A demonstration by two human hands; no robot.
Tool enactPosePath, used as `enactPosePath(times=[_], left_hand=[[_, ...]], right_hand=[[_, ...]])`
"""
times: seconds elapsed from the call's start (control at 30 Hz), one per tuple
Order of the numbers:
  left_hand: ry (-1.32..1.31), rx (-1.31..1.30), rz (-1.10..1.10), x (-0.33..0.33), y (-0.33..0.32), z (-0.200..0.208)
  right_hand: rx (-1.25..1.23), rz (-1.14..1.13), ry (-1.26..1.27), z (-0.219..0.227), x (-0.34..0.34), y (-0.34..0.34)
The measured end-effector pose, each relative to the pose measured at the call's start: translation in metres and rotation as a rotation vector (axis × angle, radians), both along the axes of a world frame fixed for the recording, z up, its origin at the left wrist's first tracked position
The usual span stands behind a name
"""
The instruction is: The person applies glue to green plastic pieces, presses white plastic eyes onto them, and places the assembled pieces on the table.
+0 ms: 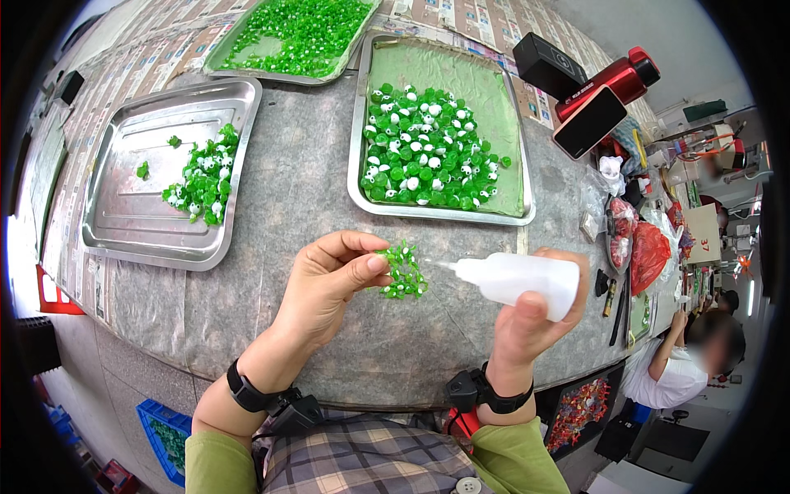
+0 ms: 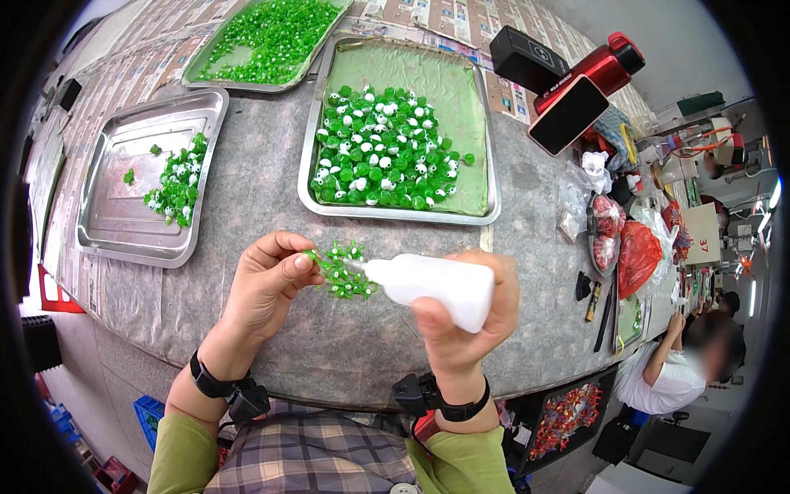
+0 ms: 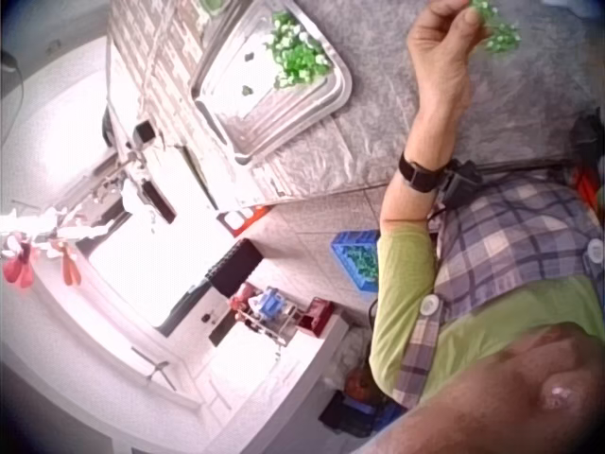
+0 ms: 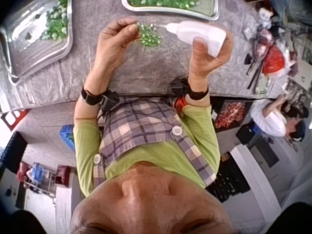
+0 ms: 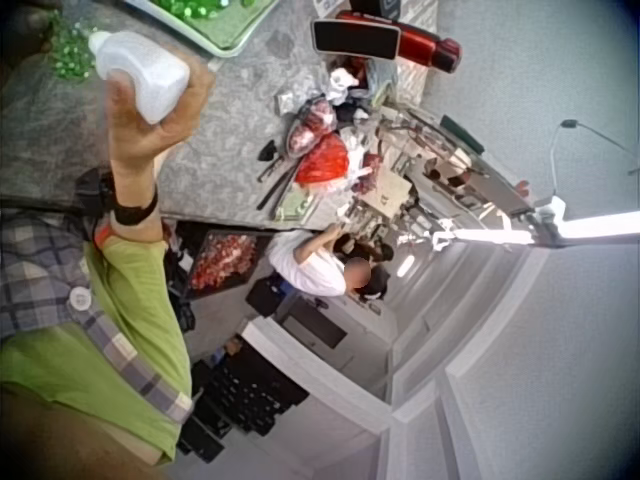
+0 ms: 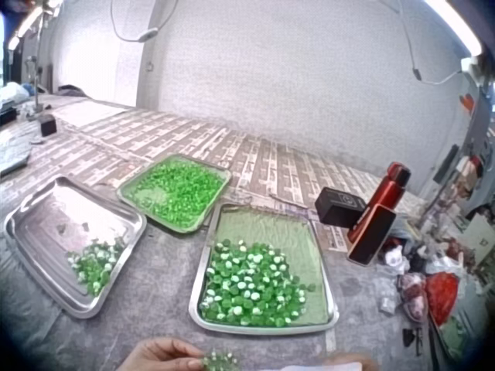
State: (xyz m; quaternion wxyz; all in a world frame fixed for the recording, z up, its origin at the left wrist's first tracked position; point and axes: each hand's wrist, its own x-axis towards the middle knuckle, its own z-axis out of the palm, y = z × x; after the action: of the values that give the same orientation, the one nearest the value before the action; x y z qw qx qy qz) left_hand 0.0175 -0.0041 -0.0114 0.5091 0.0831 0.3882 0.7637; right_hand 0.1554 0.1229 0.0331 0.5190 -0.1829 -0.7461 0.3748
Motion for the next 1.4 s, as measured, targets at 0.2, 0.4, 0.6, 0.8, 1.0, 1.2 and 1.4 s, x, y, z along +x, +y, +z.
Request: enactPosePath(times=[0.2, 0.4, 0.6, 0.8, 1.0, 1.2, 1.4], left_hand=[[-0.012, -0.014, 0.034, -0.001, -0.002, -0.002], [-0.005, -0.034, 0.060, 0.002, 0.001, 0.000], [0.004, -0.048, 0.064, 0.001, 0.002, 0.001], [0.004, -0.047, 0.060, 0.001, 0.002, -0.002], [0.010, -0.053, 0.066, 0.000, 0.001, -0.001], [-0.003, -0.028, 0.037, -0.002, -0.001, 0.000], [-0.004, -0.008, 0.016, -0.003, -0.004, 0.001]], right_hand=[[-0.438, -0.059, 0.007, 0.007, 0.026, 0.052], [-0.558, -0.161, -0.145, -0.039, 0.086, 0.117], [-0.613, -0.208, -0.180, -0.064, 0.111, 0.126], [0.466, -0.759, -0.437, 0.015, 0.061, 0.097], [0.227, -0.188, -0.813, -0.014, -0.014, 0.134], [0.405, -0.202, -0.905, -0.045, -0.032, 0.150], [-0.552, 0.268, -0.440, 0.012, -0.018, 0.078]])
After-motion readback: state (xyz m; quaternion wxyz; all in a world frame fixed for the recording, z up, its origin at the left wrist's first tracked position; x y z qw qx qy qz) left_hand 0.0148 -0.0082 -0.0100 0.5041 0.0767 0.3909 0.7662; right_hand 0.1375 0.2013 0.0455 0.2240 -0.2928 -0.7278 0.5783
